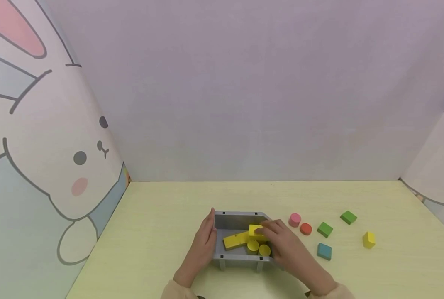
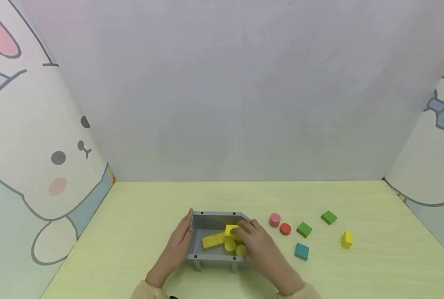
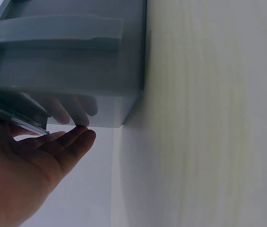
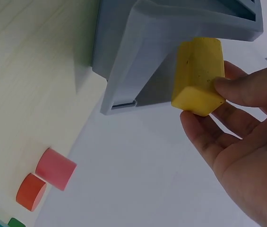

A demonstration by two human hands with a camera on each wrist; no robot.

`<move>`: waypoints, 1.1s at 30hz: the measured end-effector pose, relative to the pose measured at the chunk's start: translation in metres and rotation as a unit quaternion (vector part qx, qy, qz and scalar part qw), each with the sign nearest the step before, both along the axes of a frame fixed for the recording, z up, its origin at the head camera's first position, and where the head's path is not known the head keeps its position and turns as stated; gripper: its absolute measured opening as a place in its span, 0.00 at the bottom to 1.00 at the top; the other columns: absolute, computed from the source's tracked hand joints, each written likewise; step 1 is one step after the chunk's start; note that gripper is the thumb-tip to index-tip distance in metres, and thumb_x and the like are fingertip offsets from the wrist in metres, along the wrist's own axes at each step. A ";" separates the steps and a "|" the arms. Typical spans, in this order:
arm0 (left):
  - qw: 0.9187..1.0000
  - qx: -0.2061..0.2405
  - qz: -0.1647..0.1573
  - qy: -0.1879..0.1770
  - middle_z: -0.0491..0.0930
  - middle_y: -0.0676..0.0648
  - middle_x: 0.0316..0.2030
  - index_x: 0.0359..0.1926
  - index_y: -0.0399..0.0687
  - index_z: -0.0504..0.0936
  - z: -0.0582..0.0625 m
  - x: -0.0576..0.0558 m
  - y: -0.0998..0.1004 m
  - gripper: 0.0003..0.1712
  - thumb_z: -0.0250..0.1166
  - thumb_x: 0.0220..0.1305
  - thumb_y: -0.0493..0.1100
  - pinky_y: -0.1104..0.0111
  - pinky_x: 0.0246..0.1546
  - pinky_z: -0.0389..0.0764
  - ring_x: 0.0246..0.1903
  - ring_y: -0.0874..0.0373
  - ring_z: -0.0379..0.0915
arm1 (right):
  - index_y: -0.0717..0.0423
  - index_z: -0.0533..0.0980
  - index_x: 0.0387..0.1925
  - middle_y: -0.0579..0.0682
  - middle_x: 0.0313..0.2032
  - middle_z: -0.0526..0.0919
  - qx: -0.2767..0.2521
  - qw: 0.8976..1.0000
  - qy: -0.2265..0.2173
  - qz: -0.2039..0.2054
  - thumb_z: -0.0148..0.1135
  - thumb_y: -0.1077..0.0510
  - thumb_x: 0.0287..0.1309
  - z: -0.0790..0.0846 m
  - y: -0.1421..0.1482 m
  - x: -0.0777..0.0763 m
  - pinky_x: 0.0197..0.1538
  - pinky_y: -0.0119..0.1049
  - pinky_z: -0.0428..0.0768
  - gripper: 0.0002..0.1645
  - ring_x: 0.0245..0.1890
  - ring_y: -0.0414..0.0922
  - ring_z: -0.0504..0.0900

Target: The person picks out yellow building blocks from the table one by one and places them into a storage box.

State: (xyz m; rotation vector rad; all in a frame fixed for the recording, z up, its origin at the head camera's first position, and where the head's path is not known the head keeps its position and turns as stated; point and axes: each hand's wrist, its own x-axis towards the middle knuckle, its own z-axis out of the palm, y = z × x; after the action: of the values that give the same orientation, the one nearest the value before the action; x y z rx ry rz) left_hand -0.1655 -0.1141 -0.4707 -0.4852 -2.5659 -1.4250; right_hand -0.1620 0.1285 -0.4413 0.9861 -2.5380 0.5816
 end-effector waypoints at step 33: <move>1.000 -0.002 -0.002 -0.023 0.50 0.33 0.68 0.69 0.38 0.45 0.000 0.001 0.000 0.28 0.39 0.70 0.34 0.45 0.64 0.55 0.66 0.43 0.43 | 0.51 0.78 0.42 0.48 0.46 0.80 0.063 0.985 -0.094 0.132 0.56 0.76 0.46 0.004 -0.022 -0.012 0.46 0.39 0.82 0.24 0.44 0.43 0.73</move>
State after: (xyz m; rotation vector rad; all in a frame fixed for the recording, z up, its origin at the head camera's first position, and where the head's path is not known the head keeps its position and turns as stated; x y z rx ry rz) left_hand -0.1640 -0.1145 -0.4707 -0.4654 -2.6044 -1.4498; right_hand -0.1744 0.1060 -0.4373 1.3880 -2.6542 0.6197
